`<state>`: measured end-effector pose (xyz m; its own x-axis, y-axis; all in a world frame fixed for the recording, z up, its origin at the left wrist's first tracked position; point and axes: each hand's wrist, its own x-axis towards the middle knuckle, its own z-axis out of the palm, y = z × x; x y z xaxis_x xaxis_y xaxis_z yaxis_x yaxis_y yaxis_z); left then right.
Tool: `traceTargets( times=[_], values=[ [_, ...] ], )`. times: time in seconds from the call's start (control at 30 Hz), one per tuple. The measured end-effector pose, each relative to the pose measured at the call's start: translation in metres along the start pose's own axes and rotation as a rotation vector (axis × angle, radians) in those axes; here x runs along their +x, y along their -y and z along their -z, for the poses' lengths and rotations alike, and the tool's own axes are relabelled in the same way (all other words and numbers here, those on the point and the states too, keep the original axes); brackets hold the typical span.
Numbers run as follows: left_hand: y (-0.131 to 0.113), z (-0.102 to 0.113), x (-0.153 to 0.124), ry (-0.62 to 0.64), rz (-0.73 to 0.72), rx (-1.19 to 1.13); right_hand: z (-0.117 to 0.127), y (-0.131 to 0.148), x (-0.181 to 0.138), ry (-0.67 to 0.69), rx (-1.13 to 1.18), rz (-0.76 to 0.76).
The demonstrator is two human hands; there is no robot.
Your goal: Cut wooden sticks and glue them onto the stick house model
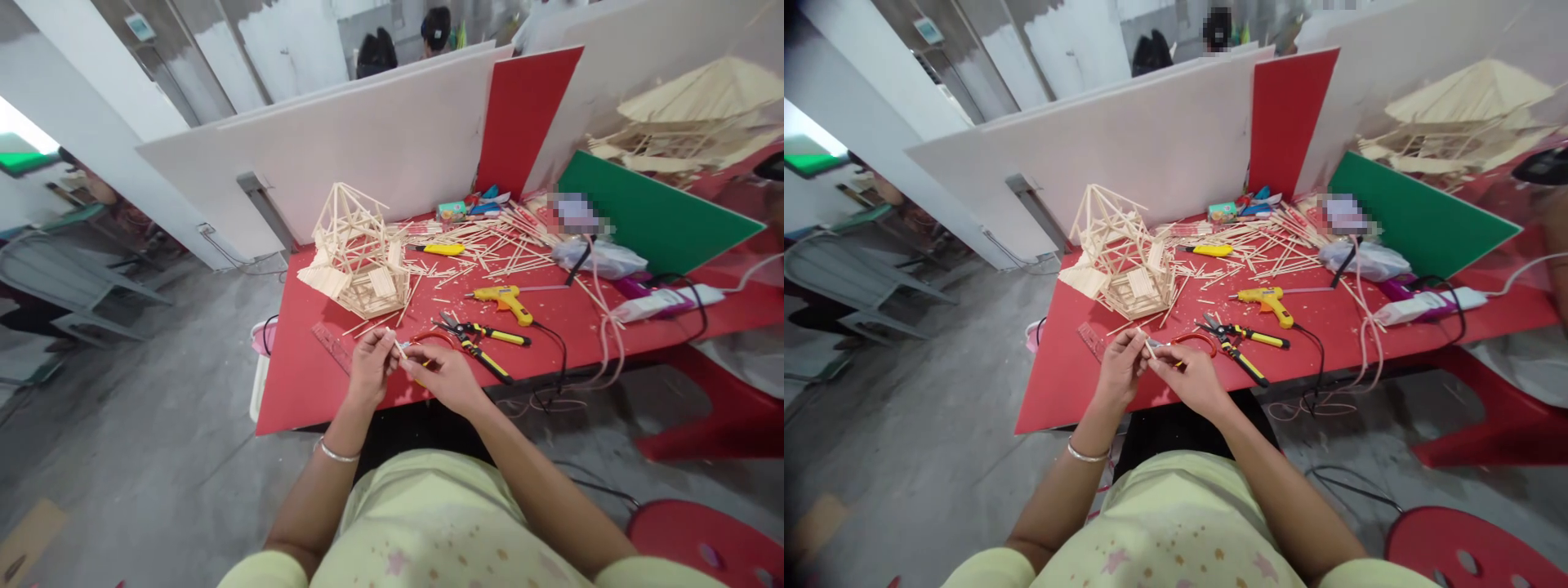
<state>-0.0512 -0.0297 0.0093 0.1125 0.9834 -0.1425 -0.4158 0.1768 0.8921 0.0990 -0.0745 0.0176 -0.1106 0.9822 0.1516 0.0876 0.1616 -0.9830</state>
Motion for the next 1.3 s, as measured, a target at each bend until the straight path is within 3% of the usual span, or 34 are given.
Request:
traceTargets(
  times=[0.47, 0.67, 0.83, 0.9, 1.1, 1.3],
  values=[
    [-0.017, 0.006, 0.013, -0.019, -0.267, 0.296, 0.001, -0.025, 0.04, -0.055, -0.072, -0.009],
    [-0.024, 0.016, 0.033, 0.046, -0.091, 0.34, 0.008, -0.02, 0.069, -0.208, -0.037, -0.062],
    [-0.027, 0.013, 0.043, 0.167, 0.008, 0.3, 0.004, -0.004, 0.092, -0.211, -0.136, 0.016],
    [-0.027, 0.012, 0.048, 0.14, -0.014, 0.252, 0.003, -0.004, 0.096, -0.203, -0.134, 0.015],
    [-0.028, 0.02, 0.071, -0.138, -0.052, 0.095, 0.007, -0.016, 0.09, -0.117, -0.155, -0.022],
    [-0.033, 0.024, 0.096, -0.144, -0.072, 0.183, 0.01, -0.022, 0.085, -0.078, -0.215, -0.016]
  ],
)
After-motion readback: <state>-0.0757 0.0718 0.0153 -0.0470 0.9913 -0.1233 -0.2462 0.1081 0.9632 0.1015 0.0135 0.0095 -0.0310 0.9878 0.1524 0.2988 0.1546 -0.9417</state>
